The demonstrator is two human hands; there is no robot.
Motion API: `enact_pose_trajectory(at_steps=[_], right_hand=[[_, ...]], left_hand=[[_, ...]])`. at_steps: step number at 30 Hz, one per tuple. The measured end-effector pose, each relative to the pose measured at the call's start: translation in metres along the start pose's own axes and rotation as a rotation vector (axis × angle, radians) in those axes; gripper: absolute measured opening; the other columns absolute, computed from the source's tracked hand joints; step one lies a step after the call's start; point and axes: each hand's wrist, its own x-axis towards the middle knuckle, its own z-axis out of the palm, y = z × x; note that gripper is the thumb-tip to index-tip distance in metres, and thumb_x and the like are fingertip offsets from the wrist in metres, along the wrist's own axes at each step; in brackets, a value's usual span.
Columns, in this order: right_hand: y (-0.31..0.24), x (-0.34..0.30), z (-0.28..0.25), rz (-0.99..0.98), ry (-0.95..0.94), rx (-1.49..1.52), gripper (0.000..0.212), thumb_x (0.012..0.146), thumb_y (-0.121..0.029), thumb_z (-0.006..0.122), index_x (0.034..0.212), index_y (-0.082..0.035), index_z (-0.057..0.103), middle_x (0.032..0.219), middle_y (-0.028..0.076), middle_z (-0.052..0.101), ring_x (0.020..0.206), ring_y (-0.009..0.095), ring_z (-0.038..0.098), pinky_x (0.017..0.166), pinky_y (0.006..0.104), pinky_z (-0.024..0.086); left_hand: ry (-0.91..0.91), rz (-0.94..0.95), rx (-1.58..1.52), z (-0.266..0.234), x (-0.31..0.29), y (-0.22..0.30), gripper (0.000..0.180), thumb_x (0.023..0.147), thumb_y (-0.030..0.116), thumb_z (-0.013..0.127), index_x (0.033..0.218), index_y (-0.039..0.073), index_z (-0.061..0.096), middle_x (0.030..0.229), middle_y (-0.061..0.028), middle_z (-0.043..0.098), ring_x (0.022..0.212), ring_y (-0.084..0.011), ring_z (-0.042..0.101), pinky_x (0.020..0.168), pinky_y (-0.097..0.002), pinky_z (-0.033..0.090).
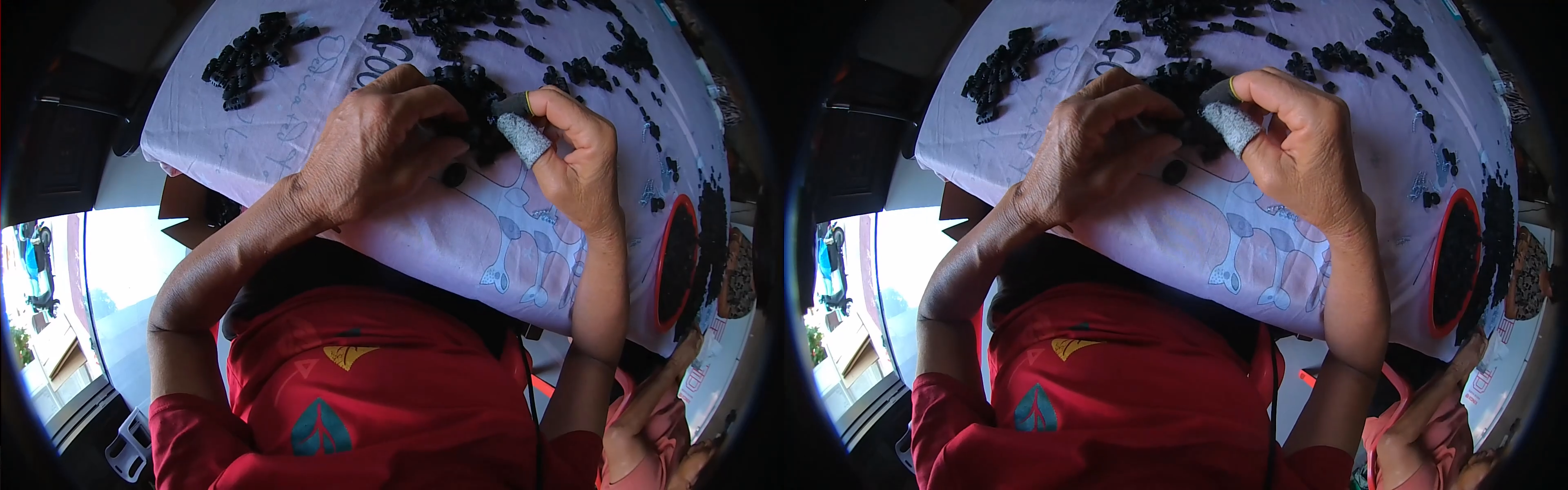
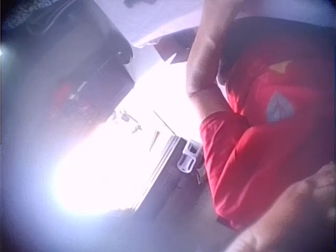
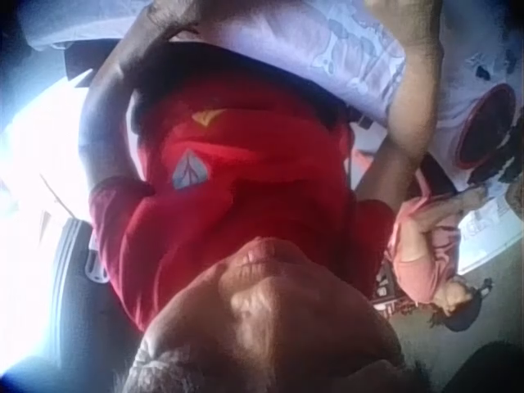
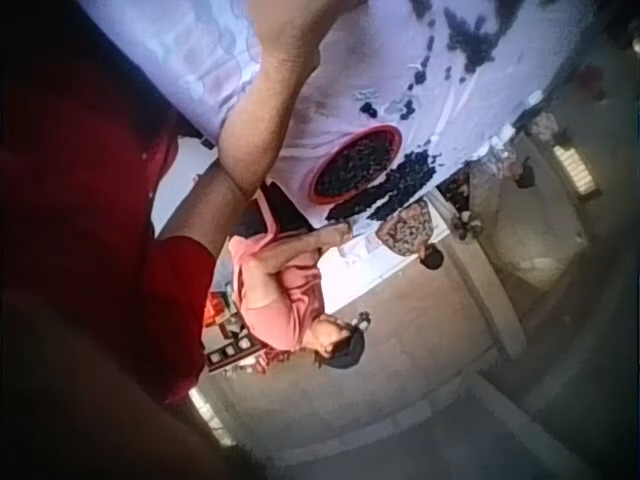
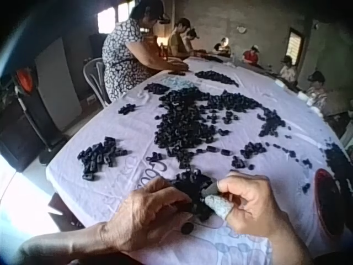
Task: The person assembles small plastic parts by manually inserting metal inserts into them while wearing a finger protector.
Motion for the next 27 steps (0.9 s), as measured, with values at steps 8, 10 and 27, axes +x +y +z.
enact_pose_trajectory(at_steps=[8, 10, 27], right_hand=[[-0.008, 0.0, 0.006, 0.012, 0.008, 0.095, 0.016, 0.083, 0.007, 0.067, 0.098, 0.001, 0.067, 0.084, 0.004, 0.066, 0.072, 0.007, 0.061, 0.062, 0.0217, 0.05], [-0.007, 0.0, 0.005, 0.005, 0.007, 0.12, 0.017, 0.083, 0.007, 0.066, 0.099, 0.001, 0.067, 0.085, 0.004, 0.066, 0.073, 0.008, 0.062, 0.063, 0.0216, 0.051], [-0.009, 0.001, 0.005, -0.098, 0.003, 0.081, 0.024, 0.081, 0.009, 0.07, 0.104, 0.001, 0.065, 0.095, 0.008, 0.069, 0.081, 0.012, 0.067, 0.068, 0.0239, 0.055]], left_hand=[[-0.019, -0.043, -0.192, -0.001, -0.003, 0.0, 0.021, 0.096, 0.013, 0.067, 0.113, 0.001, 0.07, 0.092, -0.0093, 0.064, 0.083, -0.0183, 0.067, 0.074, -0.0288, 0.054], [-0.023, -0.076, -0.246, 0.0, -0.004, 0.0, 0.022, 0.098, 0.015, 0.066, 0.115, 0.001, 0.07, 0.092, -0.0085, 0.068, 0.084, -0.015, 0.067, 0.075, -0.0274, 0.054], [-0.131, -0.301, -0.501, -0.009, -0.002, 0.003, 0.027, 0.1, 0.019, 0.064, 0.116, -0.002, 0.069, 0.089, -0.0054, 0.071, 0.084, -0.0084, 0.066, 0.075, -0.0243, 0.053]])
